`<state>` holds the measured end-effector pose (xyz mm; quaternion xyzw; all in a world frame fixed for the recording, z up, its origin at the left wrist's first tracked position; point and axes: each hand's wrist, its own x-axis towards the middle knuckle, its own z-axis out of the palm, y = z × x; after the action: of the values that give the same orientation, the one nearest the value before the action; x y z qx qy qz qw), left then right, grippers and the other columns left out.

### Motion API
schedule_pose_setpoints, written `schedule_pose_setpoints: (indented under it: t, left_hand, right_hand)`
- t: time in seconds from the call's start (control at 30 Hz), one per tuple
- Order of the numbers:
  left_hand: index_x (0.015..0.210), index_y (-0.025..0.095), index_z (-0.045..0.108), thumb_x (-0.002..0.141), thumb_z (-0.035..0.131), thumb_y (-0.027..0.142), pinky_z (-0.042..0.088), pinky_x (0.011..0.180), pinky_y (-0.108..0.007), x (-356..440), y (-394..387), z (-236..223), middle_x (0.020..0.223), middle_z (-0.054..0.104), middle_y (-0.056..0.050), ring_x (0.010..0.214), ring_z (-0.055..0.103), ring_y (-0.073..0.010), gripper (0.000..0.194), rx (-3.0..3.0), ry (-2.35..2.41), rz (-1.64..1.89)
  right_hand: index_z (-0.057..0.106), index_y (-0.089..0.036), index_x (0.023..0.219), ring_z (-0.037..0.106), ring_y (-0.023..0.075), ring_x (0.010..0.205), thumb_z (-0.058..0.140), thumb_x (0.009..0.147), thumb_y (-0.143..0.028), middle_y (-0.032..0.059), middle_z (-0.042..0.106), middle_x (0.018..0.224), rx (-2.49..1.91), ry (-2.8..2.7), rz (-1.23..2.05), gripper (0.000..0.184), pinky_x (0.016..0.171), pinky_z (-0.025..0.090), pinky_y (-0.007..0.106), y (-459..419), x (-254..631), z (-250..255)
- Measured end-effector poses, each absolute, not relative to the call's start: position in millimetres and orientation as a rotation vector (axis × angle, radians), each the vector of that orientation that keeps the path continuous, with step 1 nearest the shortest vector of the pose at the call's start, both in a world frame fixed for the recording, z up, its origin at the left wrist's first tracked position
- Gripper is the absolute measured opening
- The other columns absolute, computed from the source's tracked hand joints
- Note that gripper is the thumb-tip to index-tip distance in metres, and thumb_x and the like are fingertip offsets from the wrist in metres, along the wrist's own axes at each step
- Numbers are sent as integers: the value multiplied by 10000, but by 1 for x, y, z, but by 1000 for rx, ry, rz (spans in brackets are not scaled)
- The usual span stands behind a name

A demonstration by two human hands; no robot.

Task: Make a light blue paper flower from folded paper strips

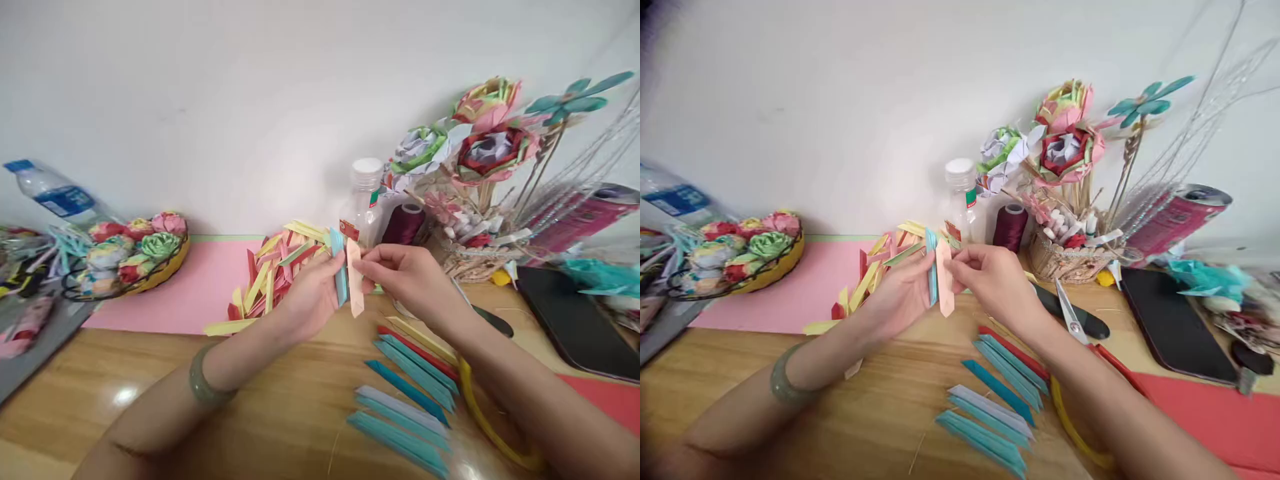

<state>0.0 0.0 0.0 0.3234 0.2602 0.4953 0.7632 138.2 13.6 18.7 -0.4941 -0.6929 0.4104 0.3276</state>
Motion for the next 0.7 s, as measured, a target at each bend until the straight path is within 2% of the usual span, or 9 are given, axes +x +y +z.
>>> schedule_pose_setpoints:
  t: [0.17,0.4,0.7]
  left_hand:
    - [807,132,601,905,361,187,467,850,-311,-31,16,26,940,640,-51,893,616,-155,266,624,649,1253]
    - [840,139,591,914,345,203,471,817,-285,-49,18,46,943,632,-29,887,609,-142,265,646,667,1399]
    - [845,121,598,901,365,184,473,839,-296,-36,18,30,888,649,-57,857,628,-155,248,584,657,1244]
  right_hand:
    - [539,-181,592,325,59,400,535,775,-361,-40,494,503,-1342,-1695,974,256,382,216,218,15,147,29]
    - [568,-185,597,468,115,519,479,783,-357,-4,570,575,-1408,-2136,872,268,475,319,235,25,144,8]
    - [573,-184,657,394,80,446,483,805,-400,-37,479,517,-1349,-2023,945,277,413,277,211,23,149,16]
